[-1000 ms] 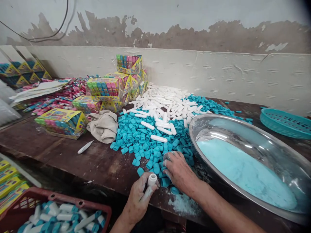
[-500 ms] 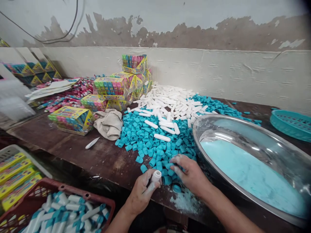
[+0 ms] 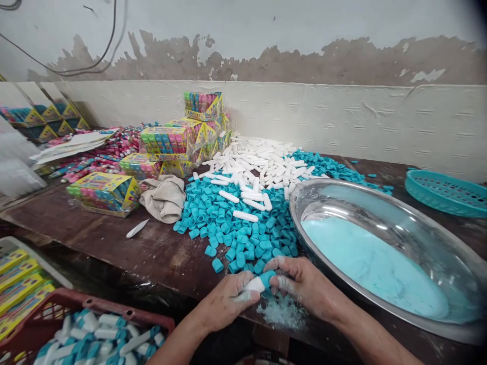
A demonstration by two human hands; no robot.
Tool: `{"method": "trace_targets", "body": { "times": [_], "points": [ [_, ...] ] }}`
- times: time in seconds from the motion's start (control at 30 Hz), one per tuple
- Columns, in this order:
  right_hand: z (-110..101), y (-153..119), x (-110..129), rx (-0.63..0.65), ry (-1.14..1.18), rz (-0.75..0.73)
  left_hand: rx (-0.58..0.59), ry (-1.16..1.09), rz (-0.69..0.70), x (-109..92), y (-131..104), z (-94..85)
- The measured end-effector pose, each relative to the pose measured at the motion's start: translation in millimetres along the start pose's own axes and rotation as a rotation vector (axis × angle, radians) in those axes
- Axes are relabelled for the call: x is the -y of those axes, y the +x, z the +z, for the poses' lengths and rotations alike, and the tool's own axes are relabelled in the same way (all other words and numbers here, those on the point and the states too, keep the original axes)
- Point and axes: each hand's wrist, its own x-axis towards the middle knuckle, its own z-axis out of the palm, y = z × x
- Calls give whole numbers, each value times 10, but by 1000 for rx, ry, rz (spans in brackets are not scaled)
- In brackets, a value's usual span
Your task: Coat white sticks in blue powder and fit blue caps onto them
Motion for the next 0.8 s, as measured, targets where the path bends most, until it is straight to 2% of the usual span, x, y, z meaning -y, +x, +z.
{"method": "trace_targets", "body": {
  "times": [0.1, 0.17, 0.3, 0.4, 0.57, 0.7, 0.8],
  "points": [
    [11, 11, -48, 31, 103, 68, -60, 342, -75, -45, 52, 80],
    [34, 19, -91, 48, 187, 104, -57, 520, -132, -56, 86, 128],
    [83, 48, -158, 60, 310, 98, -48, 745, -188, -80, 144, 143],
    [122, 96, -143, 43, 356, 97, -58, 794, -219, -125, 166, 108],
    [202, 185, -71, -40, 222, 64, -97, 806, -256, -167, 170, 107],
    [175, 165, -41, -67, 106, 29, -154, 749, -258, -92, 158, 89],
    [103, 47, -52, -141, -84, 12, -254, 601, -289, 12, 91, -5]
  ]
}}
